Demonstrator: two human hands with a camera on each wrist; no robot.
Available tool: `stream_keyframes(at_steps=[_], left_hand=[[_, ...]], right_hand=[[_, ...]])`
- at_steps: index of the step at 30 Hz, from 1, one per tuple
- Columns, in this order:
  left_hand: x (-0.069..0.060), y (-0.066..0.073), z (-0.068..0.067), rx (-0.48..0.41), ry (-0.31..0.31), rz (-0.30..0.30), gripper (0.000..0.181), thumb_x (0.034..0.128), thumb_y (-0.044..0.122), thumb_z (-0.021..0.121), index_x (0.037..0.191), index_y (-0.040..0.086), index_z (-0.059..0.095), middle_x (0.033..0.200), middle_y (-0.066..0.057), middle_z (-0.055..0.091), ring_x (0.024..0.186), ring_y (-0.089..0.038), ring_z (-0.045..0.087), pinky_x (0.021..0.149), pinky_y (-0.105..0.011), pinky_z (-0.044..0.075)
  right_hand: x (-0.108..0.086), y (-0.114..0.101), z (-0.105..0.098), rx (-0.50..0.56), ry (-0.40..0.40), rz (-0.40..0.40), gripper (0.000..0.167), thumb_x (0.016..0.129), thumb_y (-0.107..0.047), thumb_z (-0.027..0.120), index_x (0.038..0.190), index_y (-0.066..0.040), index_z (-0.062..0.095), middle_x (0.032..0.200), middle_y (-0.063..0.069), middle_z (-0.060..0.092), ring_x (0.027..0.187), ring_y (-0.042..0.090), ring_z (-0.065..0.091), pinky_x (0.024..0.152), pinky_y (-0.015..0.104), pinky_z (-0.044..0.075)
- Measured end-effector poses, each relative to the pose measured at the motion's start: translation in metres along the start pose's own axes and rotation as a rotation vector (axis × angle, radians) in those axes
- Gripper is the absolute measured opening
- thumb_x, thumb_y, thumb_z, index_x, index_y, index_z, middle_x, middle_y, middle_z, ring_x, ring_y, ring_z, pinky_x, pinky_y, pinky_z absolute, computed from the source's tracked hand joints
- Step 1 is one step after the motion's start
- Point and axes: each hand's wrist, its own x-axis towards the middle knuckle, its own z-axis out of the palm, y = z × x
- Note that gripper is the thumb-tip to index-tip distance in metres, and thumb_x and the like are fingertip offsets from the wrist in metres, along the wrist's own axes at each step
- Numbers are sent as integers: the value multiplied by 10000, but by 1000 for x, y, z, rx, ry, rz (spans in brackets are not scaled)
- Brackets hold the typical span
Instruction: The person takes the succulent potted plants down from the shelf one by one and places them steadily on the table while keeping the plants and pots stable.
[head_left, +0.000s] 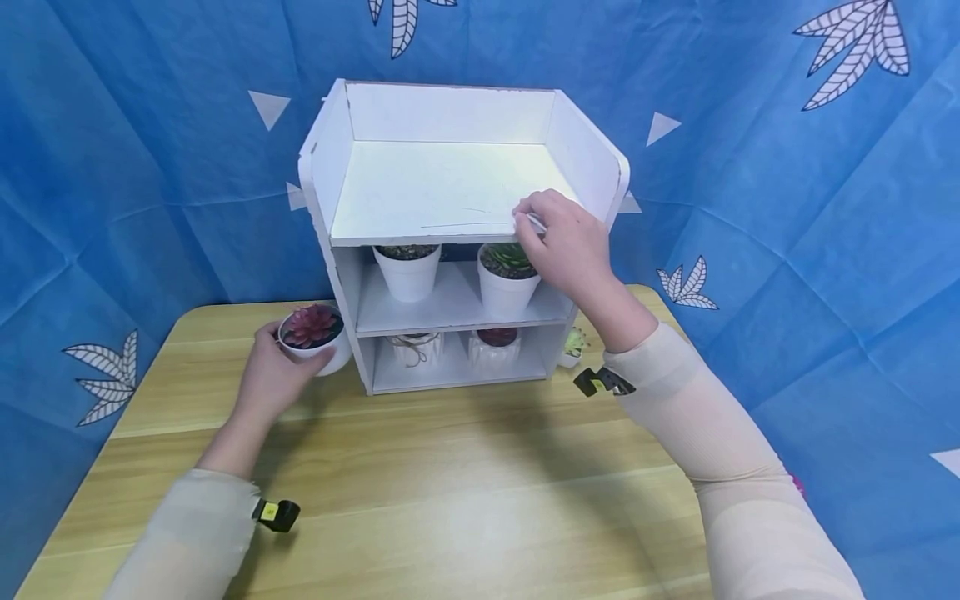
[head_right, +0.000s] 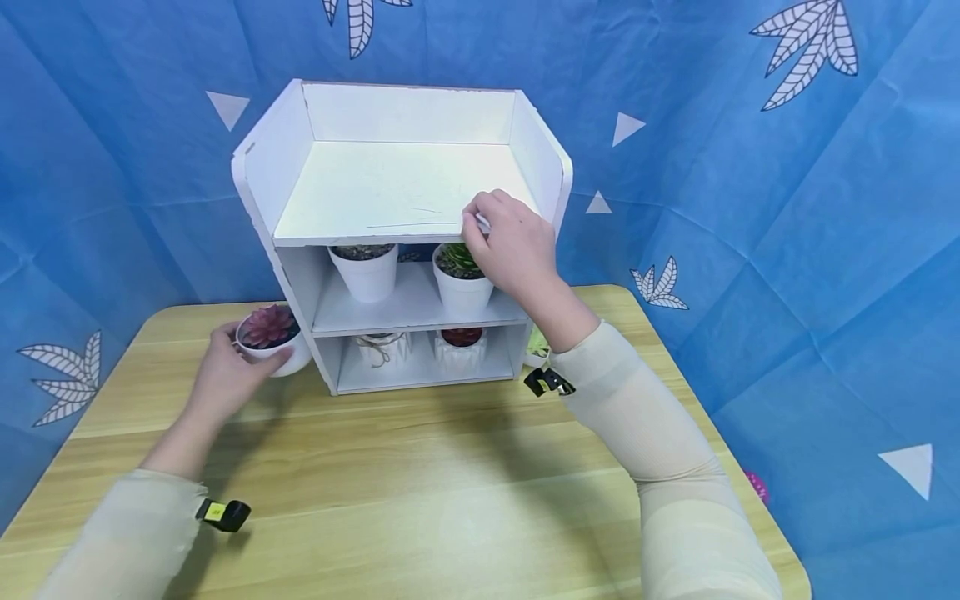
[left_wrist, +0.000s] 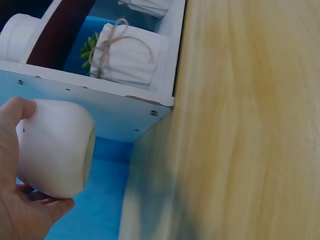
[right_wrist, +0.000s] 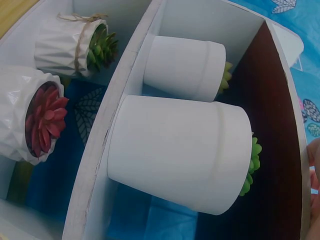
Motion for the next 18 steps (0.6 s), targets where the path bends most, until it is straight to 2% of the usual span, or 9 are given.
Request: stream_keyframes(at_steps=[18], left_hand=[[5, -29, 23, 4, 5, 25, 1050, 838, 527, 757, 1475, -121, 230, 1410, -375, 398, 1293, -510, 444, 1045, -651, 375]], right_hand=[[0, -2, -1, 3, 1, 2, 386, 1018, -374, 428, 1158, -142, 703, 1201, 35, 683, 1004, 216, 635, 786, 409, 520]])
